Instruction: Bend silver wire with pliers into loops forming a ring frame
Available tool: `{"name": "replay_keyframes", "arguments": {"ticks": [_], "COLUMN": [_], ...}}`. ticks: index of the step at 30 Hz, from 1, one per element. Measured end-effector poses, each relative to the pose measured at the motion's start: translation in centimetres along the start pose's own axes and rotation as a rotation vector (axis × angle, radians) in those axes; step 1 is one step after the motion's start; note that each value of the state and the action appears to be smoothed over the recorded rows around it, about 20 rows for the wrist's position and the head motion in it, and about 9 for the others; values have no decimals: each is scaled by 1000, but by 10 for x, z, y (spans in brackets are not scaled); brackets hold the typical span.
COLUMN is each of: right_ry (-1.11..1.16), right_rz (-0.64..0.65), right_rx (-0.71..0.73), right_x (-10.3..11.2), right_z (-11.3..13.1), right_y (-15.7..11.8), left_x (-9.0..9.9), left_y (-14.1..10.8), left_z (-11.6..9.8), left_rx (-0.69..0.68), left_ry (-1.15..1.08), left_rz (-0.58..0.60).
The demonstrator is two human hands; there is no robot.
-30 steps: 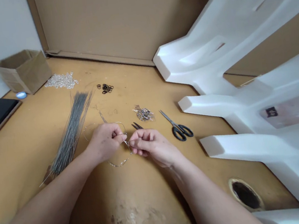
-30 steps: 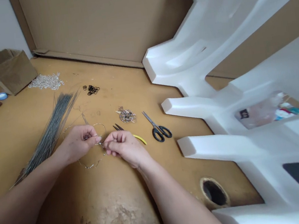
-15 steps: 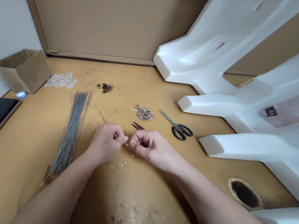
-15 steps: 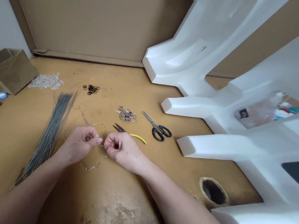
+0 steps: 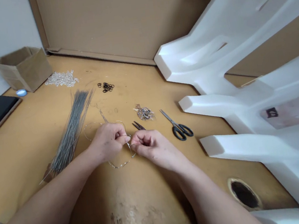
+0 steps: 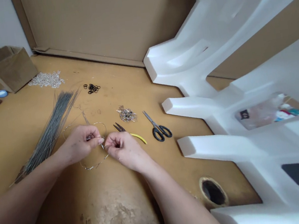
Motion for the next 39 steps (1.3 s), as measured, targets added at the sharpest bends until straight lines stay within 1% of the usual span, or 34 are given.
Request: {"name": "replay_keyframes", "arguments": {"ticks": [9,12,16,20,28,32,35,39], "right_ry": [-21,-82,-149,-100,20,72,83,124], "right_rz": [-117,-115,-74,-26,-3,-57,-110,-127], "right_rx": [35,62,63,39,-36,-65,-84,-124], "right_x": [2,2,4,4,4,3,2,-1], "right_z": [0,2,4,5,2,1,0,-7], "right_y": [0,-1,-2,-2,0,1,1,0], "left_x": [0,-2,-3,-3,-3,-2,-1,-1], "left_y": [4,4,2,0,2,3,3,4], "left_z": [4,3,0,-2,2,4,5,6], "left_rx": [20,32,15,10,-16,-5,8,24], "left_ry": [-83,-72,-31,-20,-96,-119,-116,-90], "left_rz": [1,4,-6,4,43,33,-9,-61]}}
Point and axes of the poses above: each hand's wrist, its own y-axis towards the middle knuckle, its own x-axis out of the back of the hand, z = x × y, the point moved 6 cm from there along y, towards the middle knuckle, and after that the axes turned 15 degrees about x, right-handed, at the moved point
